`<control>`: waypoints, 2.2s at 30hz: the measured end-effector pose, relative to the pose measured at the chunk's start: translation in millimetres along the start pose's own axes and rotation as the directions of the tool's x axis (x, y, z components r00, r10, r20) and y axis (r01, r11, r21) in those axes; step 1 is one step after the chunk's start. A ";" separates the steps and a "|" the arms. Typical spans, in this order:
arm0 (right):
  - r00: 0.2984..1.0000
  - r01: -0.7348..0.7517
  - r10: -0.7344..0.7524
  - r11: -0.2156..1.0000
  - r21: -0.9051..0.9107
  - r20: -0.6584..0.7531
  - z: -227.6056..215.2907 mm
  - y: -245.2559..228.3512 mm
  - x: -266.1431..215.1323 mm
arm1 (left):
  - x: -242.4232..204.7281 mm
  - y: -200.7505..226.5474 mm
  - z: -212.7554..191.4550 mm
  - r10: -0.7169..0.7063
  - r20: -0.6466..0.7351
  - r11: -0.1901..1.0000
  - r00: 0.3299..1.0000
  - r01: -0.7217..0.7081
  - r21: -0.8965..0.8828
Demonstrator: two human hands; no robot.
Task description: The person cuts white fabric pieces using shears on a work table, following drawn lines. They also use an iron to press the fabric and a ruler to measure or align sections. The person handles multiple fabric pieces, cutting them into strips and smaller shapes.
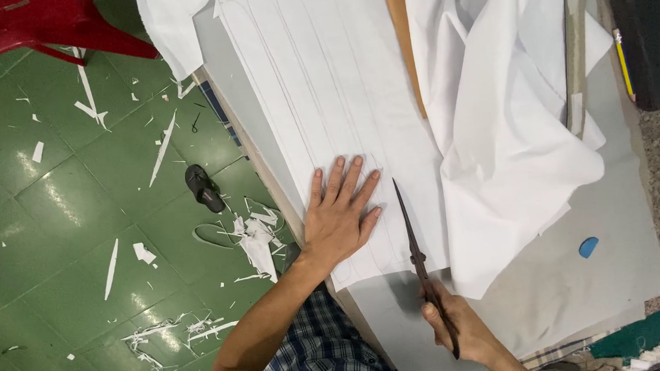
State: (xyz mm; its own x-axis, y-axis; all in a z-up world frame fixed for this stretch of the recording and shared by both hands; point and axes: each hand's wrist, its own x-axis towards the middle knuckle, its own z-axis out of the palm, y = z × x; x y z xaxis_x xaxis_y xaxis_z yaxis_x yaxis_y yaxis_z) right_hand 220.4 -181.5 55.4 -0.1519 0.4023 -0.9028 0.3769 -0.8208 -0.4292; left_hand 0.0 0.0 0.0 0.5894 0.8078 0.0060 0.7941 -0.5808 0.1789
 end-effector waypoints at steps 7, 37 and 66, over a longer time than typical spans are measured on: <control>0.980 0.172 -0.168 0.985 -0.019 0.110 -18.3 -16.5 -4.9 | 32.8 -30.0 -14.2 0.050 -0.158 0.998 0.986 -0.055 -0.031; 0.977 0.168 -0.168 0.986 0.014 0.135 -48.2 -87.7 28.0 | 100.0 -94.7 -20.1 0.142 -0.091 0.990 0.986 -0.143 -0.006; 0.994 0.096 -0.095 0.995 -0.022 0.052 -69.9 -167.9 58.7 | 110.1 -109.1 -24.9 0.129 -0.050 0.990 0.990 -0.132 -0.051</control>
State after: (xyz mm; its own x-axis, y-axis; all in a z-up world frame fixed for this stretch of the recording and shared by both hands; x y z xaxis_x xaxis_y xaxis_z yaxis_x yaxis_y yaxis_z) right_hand 212.1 8.3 76.4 -0.2345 0.4569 -0.8581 0.3802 -0.7693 -0.5135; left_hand -25.4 154.8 5.6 0.6789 0.7300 0.0785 0.7010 -0.6763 0.2264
